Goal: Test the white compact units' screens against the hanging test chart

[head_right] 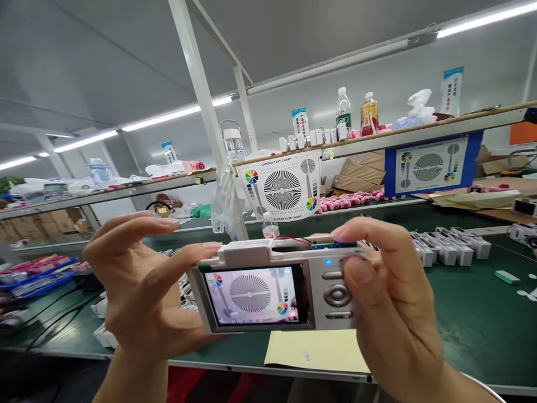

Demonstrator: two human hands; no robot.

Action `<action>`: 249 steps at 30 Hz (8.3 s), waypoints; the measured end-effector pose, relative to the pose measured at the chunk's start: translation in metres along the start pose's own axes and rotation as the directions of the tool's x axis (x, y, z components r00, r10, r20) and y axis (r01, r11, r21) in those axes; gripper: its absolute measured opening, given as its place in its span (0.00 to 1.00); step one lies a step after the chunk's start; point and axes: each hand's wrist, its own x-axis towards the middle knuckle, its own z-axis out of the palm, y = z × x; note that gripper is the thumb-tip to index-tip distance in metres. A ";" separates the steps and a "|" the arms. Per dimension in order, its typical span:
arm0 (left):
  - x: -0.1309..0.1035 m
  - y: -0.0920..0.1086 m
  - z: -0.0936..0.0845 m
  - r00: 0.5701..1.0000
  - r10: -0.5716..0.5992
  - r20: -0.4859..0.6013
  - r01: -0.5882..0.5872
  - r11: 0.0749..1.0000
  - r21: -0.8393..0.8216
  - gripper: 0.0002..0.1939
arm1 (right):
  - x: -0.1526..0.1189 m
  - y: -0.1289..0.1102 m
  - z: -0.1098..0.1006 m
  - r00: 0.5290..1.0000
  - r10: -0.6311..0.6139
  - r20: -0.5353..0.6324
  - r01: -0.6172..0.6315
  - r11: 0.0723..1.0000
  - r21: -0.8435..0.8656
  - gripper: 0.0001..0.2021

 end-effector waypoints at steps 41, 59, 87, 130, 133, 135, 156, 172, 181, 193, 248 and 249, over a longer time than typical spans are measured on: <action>-0.002 0.010 -0.002 0.996 -0.059 -0.062 0.060 0.998 0.011 0.22 | 0.002 -0.009 -0.005 1.000 -0.004 0.009 0.004 0.999 -0.034 0.08; -0.004 0.008 -0.003 0.995 -0.065 -0.075 0.066 0.998 0.010 0.22 | 0.000 -0.007 -0.004 1.000 0.018 0.021 -0.017 0.998 -0.054 0.09; -0.043 -0.026 0.054 0.971 -0.109 0.213 0.111 0.994 0.000 0.23 | 0.034 0.065 -0.037 0.780 0.431 0.453 -0.452 0.889 -0.067 0.24; -0.239 -0.027 0.194 0.625 -0.235 0.745 0.501 0.852 -0.152 0.29 | -0.027 0.267 -0.113 0.216 0.888 0.406 -0.973 0.230 0.015 0.25; -0.239 -0.027 0.194 0.613 -0.243 0.752 0.510 0.849 -0.141 0.28 | -0.026 0.265 -0.111 0.210 0.895 0.394 -0.976 0.217 0.029 0.23; -0.239 -0.028 0.193 0.612 -0.248 0.751 0.514 0.846 -0.140 0.28 | -0.026 0.265 -0.111 0.220 0.888 0.403 -0.974 0.225 0.036 0.22; -0.239 -0.026 0.192 0.620 -0.246 0.745 0.510 0.848 -0.145 0.29 | -0.033 0.271 -0.106 0.375 0.886 0.273 -0.904 0.415 -0.106 0.26; -0.240 -0.026 0.192 0.616 -0.230 0.754 0.495 0.857 -0.143 0.29 | -0.033 0.271 -0.107 0.388 0.886 0.255 -0.885 0.435 -0.164 0.23; -0.238 -0.030 0.193 0.575 -0.259 0.776 0.522 0.847 -0.103 0.30 | -0.031 0.270 -0.112 0.355 0.834 0.422 -0.900 0.427 -0.087 0.31; -0.236 -0.029 0.191 0.576 -0.251 0.778 0.521 0.846 -0.113 0.31 | -0.030 0.266 -0.109 0.322 0.871 0.371 -0.919 0.382 -0.100 0.30; -0.227 -0.024 0.183 0.335 -0.240 0.911 0.941 0.131 -0.311 0.36 | -0.028 0.196 -0.082 0.728 0.529 0.437 -0.403 0.845 -0.351 0.36; -0.228 -0.020 0.184 0.307 -0.211 0.928 0.952 0.082 -0.296 0.36 | -0.030 0.195 -0.081 0.753 0.493 0.436 -0.344 0.859 -0.378 0.36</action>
